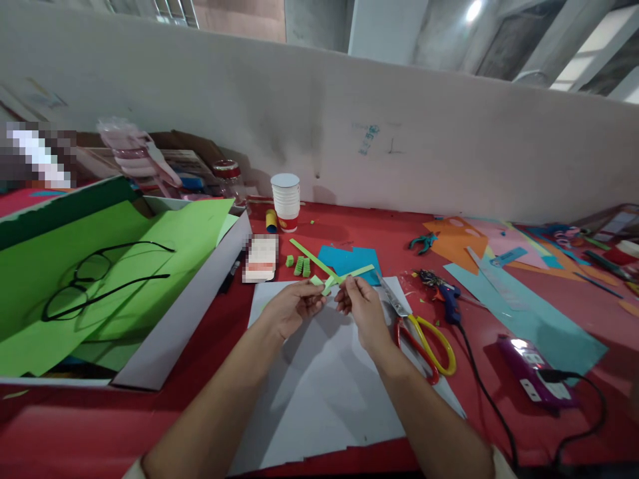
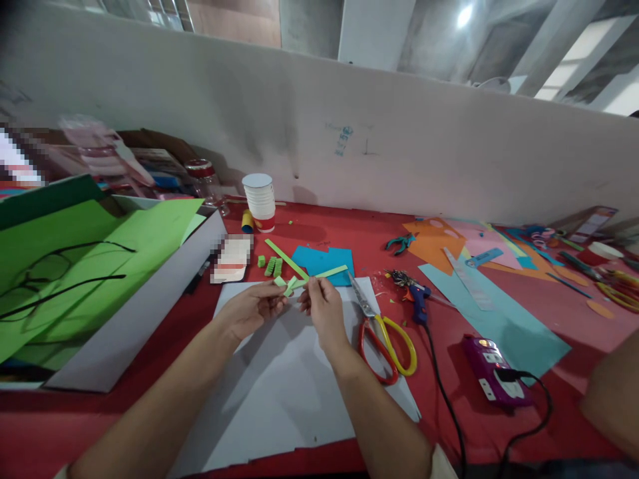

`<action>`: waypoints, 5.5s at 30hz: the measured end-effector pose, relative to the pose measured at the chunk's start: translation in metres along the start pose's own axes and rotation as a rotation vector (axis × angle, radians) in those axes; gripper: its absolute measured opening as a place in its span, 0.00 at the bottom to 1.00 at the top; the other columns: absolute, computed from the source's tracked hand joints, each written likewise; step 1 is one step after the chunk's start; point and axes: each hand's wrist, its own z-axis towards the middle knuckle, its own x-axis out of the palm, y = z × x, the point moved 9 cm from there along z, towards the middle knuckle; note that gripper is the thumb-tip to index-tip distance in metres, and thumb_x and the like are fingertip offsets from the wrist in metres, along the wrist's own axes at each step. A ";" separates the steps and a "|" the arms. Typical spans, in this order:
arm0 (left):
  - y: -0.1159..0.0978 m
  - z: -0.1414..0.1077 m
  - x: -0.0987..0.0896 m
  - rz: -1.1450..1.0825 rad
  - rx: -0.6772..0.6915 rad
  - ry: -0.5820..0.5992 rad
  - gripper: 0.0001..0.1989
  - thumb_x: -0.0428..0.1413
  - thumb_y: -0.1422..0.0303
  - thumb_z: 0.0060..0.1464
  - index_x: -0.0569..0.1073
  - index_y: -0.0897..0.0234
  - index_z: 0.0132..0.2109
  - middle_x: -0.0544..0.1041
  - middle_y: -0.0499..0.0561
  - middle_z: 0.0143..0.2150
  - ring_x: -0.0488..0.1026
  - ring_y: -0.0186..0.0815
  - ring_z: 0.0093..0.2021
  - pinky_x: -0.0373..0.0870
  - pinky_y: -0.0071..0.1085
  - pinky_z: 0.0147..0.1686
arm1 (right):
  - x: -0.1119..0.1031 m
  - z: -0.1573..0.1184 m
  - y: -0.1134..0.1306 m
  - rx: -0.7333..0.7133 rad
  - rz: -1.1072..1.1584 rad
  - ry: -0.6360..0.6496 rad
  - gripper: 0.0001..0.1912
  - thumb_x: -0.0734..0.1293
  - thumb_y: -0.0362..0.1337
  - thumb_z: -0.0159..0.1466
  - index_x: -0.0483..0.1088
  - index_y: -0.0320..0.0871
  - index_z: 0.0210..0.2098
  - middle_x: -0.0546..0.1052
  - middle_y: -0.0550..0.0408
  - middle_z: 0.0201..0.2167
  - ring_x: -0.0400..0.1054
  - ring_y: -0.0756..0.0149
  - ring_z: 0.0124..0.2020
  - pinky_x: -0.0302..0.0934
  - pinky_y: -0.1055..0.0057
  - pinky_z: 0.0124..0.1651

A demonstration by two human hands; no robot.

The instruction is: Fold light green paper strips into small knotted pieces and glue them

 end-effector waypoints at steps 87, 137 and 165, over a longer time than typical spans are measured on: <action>-0.034 -0.021 0.020 0.290 0.507 0.066 0.10 0.64 0.71 0.36 0.76 0.66 0.32 0.77 0.49 0.29 0.73 0.33 0.31 0.68 0.32 0.37 | -0.001 -0.008 0.042 -0.295 -0.249 0.002 0.03 0.67 0.35 0.54 0.70 0.42 0.27 0.75 0.57 0.25 0.70 0.67 0.28 0.64 0.72 0.34; -0.026 -0.017 0.015 0.113 0.492 0.071 0.07 0.64 0.72 0.39 0.75 0.64 0.29 0.73 0.44 0.27 0.68 0.27 0.30 0.63 0.25 0.36 | 0.007 -0.018 0.027 -0.204 -0.076 -0.046 0.07 0.68 0.37 0.53 0.71 0.42 0.32 0.76 0.55 0.29 0.69 0.68 0.30 0.64 0.71 0.35; -0.014 -0.006 0.009 0.095 0.262 0.108 0.09 0.62 0.76 0.36 0.79 0.64 0.31 0.78 0.51 0.30 0.71 0.31 0.29 0.67 0.29 0.34 | 0.011 -0.007 -0.011 0.226 0.434 0.011 0.09 0.73 0.35 0.45 0.72 0.41 0.27 0.73 0.61 0.22 0.66 0.75 0.22 0.59 0.77 0.27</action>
